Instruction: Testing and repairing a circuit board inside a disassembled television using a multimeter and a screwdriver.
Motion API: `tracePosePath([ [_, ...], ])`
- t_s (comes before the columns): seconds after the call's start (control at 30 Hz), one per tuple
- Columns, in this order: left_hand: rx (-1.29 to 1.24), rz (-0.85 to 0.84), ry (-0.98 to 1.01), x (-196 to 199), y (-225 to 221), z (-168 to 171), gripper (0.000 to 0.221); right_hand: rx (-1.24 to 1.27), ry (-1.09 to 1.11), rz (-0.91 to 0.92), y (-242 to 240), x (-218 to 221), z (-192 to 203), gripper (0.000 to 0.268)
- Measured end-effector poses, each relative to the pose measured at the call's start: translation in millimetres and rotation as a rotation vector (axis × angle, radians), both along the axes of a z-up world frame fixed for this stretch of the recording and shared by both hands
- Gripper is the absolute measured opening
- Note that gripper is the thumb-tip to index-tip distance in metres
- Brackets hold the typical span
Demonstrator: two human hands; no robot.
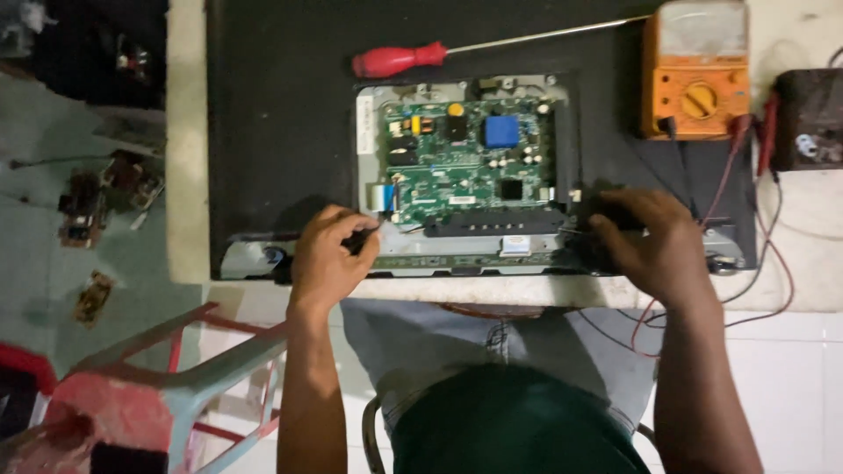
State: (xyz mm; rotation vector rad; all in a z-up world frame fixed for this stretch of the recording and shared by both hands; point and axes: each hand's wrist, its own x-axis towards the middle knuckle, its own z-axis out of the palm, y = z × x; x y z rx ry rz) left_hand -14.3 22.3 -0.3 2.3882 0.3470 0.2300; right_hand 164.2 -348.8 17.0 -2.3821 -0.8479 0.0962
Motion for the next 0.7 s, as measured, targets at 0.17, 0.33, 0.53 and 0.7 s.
tracePosePath([
  [0.17,-0.055,0.064,0.097,2.3,-3.1,7.5,0.016,-0.047,-0.03,-0.01,-2.6,-4.6,-0.5,0.039],
  [0.33,-0.03,0.068,0.081,1.8,-5.2,9.4,0.015,-0.047,-0.061,-0.012,-4.0,-3.4,-7.3,0.037],
  [0.53,-0.025,0.066,0.086,0.3,-4.5,8.8,0.015,-0.023,-0.053,0.036,8.9,1.3,6.9,0.033],
  [0.7,0.006,0.031,-0.07,1.2,-4.3,3.3,0.013,-0.026,-0.073,-0.034,25.6,17.5,-0.3,0.026],
])
